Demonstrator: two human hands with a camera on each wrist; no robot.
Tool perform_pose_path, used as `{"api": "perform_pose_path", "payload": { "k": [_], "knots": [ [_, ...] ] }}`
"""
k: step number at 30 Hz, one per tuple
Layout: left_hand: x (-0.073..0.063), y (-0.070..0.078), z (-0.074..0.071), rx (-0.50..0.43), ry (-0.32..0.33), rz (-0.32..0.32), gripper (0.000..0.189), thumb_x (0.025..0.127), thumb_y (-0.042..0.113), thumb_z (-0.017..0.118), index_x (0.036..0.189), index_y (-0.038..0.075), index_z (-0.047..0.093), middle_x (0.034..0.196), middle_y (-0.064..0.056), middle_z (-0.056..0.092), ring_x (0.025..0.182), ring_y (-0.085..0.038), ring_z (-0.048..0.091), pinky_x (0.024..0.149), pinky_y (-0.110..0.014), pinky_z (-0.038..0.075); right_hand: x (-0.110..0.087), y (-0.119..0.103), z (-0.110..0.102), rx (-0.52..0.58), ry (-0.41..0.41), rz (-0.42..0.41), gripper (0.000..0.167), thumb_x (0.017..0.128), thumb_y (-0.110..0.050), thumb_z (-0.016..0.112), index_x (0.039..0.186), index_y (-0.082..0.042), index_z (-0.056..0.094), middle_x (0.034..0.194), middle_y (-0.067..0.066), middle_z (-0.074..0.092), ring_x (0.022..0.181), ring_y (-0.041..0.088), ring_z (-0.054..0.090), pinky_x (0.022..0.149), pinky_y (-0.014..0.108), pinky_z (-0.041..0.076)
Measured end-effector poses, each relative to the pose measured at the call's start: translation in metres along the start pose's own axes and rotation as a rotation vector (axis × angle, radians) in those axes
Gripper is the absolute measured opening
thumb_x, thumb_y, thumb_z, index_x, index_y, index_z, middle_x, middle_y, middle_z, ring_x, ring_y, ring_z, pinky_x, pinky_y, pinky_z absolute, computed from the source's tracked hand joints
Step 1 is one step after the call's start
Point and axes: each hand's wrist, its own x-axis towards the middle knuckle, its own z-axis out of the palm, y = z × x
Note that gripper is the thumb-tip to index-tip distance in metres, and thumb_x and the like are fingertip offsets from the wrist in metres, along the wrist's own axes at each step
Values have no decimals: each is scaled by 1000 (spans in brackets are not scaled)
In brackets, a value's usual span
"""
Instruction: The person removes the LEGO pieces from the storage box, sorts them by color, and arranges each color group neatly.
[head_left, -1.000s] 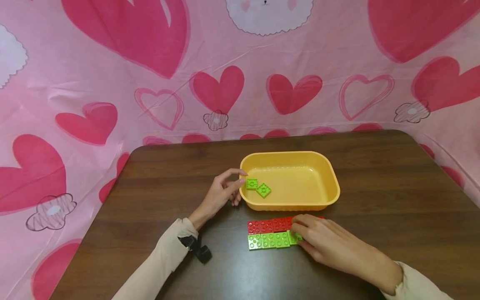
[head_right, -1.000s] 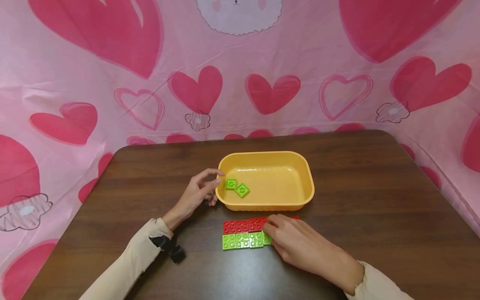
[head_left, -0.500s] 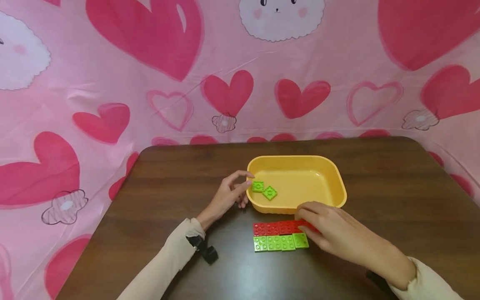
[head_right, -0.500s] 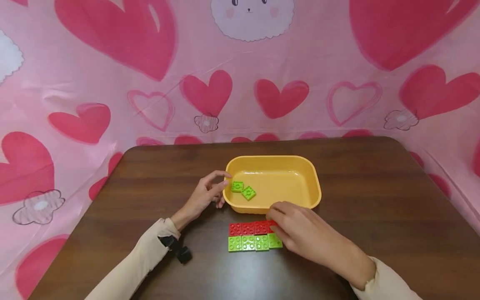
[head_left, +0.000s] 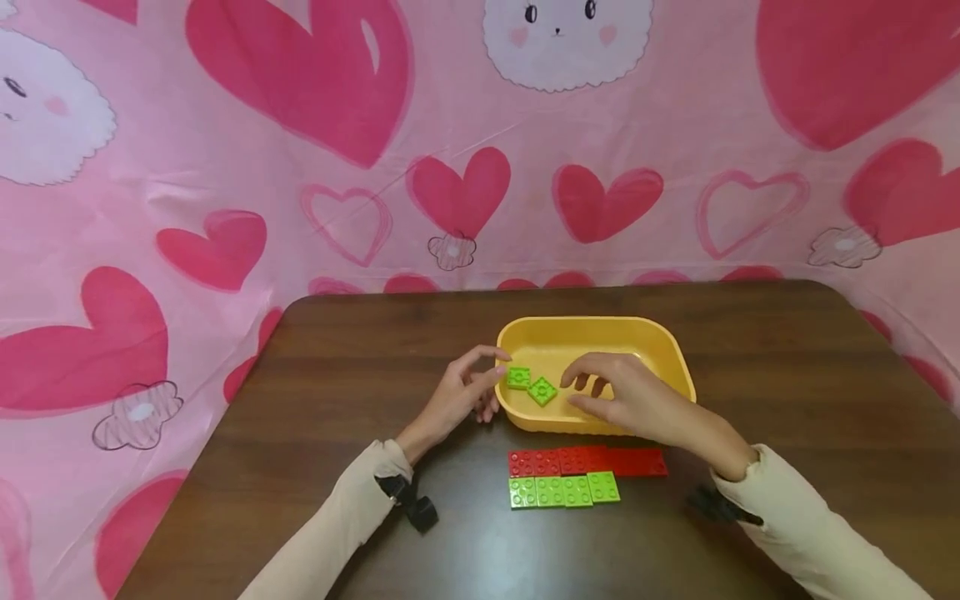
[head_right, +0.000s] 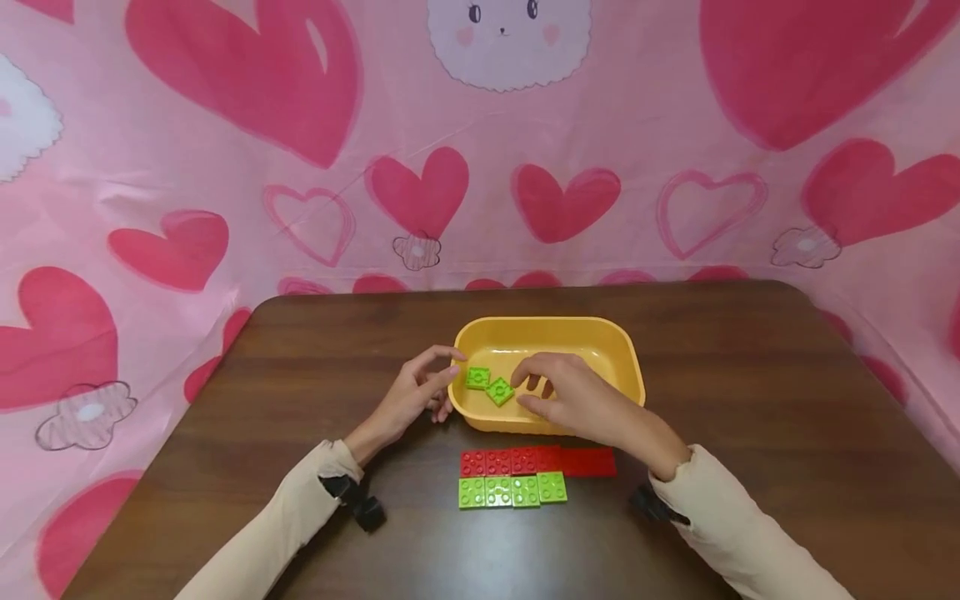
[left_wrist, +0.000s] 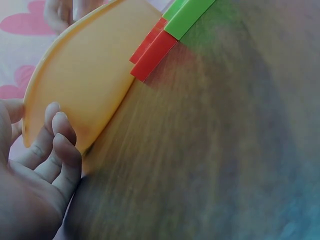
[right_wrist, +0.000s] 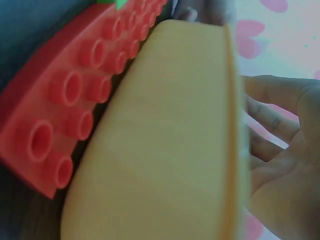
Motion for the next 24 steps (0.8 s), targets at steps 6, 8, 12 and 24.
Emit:
{"api": "perform_pose_path", "payload": {
  "k": [6, 8, 12, 24],
  "knots": [
    [0, -4, 8, -16, -3, -9, 25, 102, 23, 59, 125, 12, 58, 60, -14, 59, 45, -18, 53, 42, -27, 44, 11, 24, 14, 93, -97, 16, 27, 91, -8, 71, 118, -9, 70, 117, 3, 69, 106, 22, 62, 91, 44, 54],
    [1, -3, 9, -14, -8, 2, 25, 102, 22, 59, 125, 12, 58, 61, -16, 59, 46, -19, 53, 42, -27, 44, 11, 28, 17, 85, -139, 3, 30, 94, -8, 66, 124, -9, 68, 126, 4, 65, 116, 26, 59, 99, 50, 49],
    [3, -1, 7, -4, -19, 31, 25, 103, 21, 58, 125, 11, 58, 62, -21, 59, 46, -20, 53, 41, -28, 44, 11, 30, 16, 60, -241, 21, 36, 100, -13, 58, 135, -12, 61, 140, 5, 56, 130, 28, 48, 109, 54, 39],
    [2, -2, 0, 28, -1, 19, 27, 102, 19, 59, 127, 8, 58, 65, -26, 58, 47, -23, 53, 42, -27, 45, 24, 42, 22, 142, -259, -14, 21, 89, -15, 75, 110, -15, 73, 103, -6, 71, 90, 13, 62, 86, 34, 55]
  ]
}}
